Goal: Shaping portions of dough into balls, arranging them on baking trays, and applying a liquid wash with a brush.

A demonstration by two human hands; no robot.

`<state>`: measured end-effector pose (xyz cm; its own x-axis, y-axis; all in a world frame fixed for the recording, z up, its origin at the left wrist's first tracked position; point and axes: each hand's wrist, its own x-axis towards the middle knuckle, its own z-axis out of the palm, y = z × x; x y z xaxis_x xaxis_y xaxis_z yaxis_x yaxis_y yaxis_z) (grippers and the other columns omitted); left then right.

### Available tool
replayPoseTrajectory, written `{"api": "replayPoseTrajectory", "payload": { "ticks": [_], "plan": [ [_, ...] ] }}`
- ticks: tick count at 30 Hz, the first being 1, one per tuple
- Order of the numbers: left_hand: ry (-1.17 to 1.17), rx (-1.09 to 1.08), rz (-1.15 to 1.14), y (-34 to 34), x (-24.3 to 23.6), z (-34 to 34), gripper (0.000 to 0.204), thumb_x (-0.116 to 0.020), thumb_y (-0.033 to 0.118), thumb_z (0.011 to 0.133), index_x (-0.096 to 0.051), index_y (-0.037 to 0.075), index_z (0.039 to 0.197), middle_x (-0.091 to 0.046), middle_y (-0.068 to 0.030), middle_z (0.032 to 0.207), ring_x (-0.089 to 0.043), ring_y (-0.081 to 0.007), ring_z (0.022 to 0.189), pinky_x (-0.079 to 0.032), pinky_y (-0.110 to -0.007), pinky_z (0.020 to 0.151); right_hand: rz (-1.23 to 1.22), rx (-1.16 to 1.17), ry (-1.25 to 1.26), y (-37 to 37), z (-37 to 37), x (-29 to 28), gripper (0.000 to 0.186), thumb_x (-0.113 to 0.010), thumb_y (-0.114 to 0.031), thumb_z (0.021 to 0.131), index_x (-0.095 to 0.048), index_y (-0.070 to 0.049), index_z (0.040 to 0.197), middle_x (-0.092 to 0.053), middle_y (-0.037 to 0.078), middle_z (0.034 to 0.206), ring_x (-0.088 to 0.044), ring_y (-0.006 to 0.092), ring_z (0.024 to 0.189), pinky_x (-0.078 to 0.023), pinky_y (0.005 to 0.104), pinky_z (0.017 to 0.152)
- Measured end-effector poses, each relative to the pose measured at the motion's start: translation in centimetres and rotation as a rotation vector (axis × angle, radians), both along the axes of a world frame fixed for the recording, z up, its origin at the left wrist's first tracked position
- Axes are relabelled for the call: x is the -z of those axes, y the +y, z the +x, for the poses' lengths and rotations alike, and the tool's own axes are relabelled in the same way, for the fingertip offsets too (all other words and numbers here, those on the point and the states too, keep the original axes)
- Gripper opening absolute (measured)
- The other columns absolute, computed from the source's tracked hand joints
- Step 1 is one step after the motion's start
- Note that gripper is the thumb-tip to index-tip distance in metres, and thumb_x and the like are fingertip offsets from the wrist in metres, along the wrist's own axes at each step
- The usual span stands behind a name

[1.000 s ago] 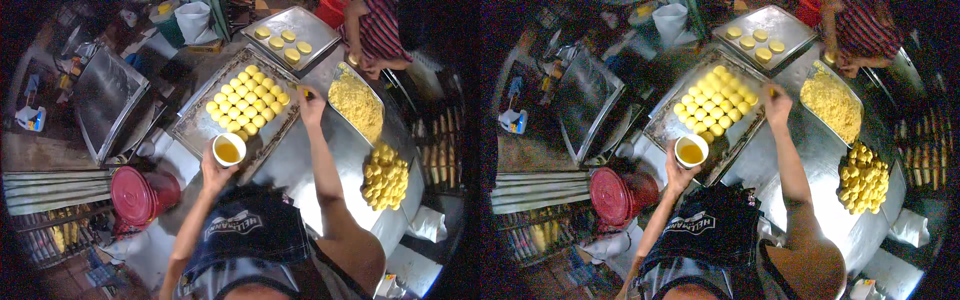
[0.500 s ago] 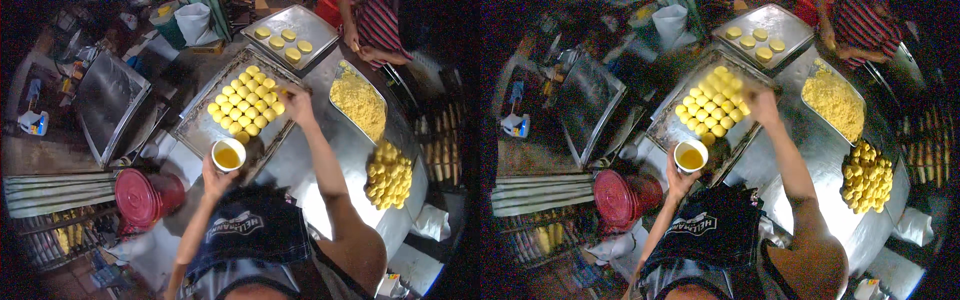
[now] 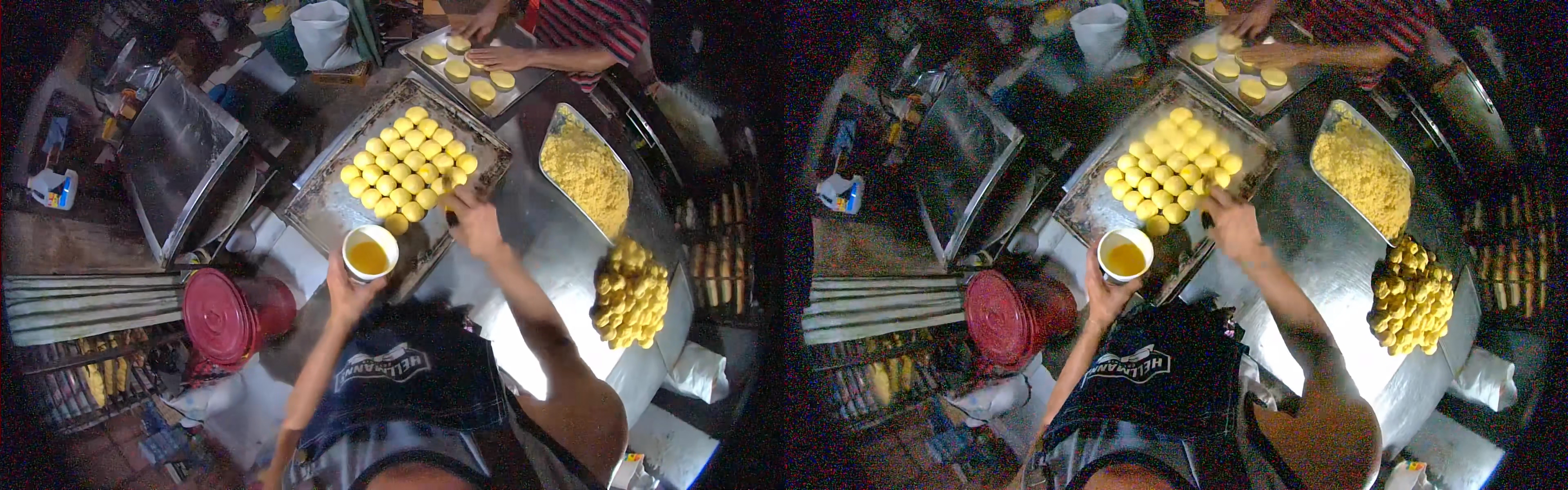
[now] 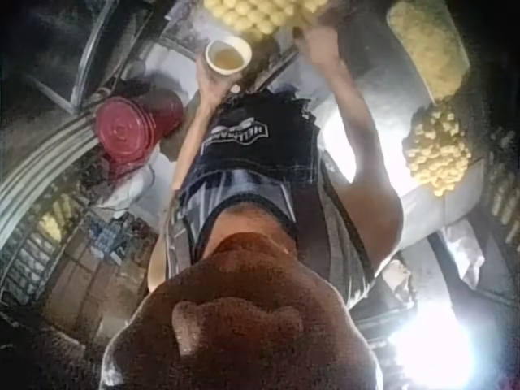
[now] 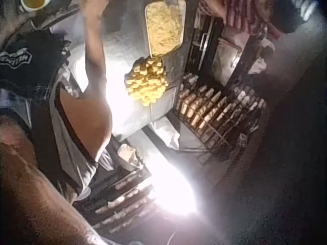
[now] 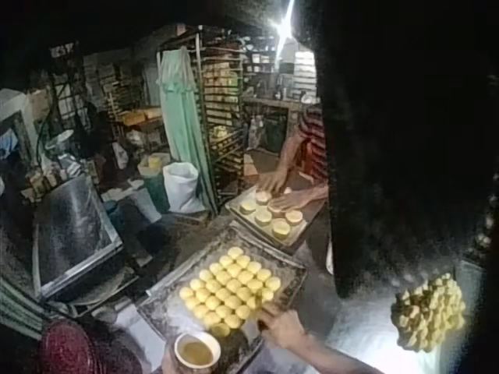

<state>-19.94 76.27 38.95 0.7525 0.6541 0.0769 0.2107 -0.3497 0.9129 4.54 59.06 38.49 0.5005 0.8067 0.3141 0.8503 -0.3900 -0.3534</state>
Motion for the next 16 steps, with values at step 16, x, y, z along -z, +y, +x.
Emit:
{"api": "replayPoseTrajectory", "payload": {
  "ticks": [16],
  "plan": [
    [-0.065,0.03,-0.164,0.0,-0.6,-0.9,0.097,-0.083,-0.003,0.064,-0.036,0.001,0.149,-0.055,-0.0143,0.139,-0.056,-0.0245,0.129,-0.042,-0.039,0.113,0.529,0.383,0.214,-3.5,1.5,2.0,0.025,-0.077,-0.008,0.082,-0.073,-0.01,0.107,-0.069,0.013,0.108,-0.07,0.0337,0.096,-0.058,0.0417,0.086]
  ]
}}
